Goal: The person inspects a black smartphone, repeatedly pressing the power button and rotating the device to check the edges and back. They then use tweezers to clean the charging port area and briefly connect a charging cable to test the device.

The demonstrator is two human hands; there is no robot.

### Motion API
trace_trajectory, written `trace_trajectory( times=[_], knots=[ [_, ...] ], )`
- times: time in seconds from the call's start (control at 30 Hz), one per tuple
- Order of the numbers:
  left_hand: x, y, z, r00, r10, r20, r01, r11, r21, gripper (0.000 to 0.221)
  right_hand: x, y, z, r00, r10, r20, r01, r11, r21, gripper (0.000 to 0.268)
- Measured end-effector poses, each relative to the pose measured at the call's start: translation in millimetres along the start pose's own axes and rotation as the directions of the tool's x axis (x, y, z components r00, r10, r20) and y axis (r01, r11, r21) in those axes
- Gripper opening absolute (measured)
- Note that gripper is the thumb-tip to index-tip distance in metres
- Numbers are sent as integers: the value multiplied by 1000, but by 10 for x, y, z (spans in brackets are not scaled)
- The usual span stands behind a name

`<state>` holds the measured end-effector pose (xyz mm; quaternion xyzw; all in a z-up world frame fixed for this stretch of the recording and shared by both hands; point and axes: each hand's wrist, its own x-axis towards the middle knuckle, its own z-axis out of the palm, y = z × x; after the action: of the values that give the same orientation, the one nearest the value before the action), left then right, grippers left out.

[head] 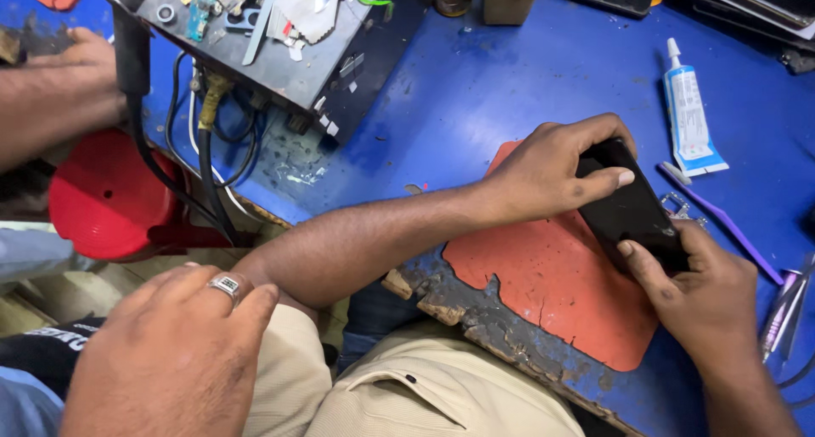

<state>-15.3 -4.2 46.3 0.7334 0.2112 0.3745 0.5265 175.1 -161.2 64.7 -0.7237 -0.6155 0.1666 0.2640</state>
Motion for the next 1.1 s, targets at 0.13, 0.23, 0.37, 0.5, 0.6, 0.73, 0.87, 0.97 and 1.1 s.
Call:
trace_trajectory(
  times=[0.13,0.23,0.37,0.5,0.6,0.73,0.87,0.97,1.1],
  knots=[
    [1,-8,12,1000,-9,2,9,1000,-11,24,7,21,0,998,66,13,-65,996,-55,39],
    [-8,-17,-1,1000,4,0,-4,1000,-7,24,7,9,5,999,36,8,-36,998,-53,39],
    [-1,-20,4,1000,-1,7,1,1000,-21,24,-1,-5,5,1000,22,-1,-22,1000,1,36],
    [5,-27,-10,1000,4,10,-4,1000,-1,24,0,-20,5,1000,9,-3,-9,1000,-3,35],
    [12,-46,-9,1000,18,2,-18,999,-39,24,14,-30,-4,1000,22,5,-22,1000,-6,36],
    [10,-71,-3,1000,-2,8,3,999,-39,24,14,-68,-22,1000,22,3,-22,1000,-2,36],
    [50,-148,-15,999,33,12,-32,999,-41,28,29,-10,-39,1000,-11,17,10,997,81,37],
    [57,-191,-47,997,-44,71,60,967,-249,36,26,106,-42,998,-4,56,-9,970,243,37],
    [63,-125,-160,971,-146,192,233,771,-593,54,60,203,-46,947,198,253,-309,778,548,37]
  ],
)
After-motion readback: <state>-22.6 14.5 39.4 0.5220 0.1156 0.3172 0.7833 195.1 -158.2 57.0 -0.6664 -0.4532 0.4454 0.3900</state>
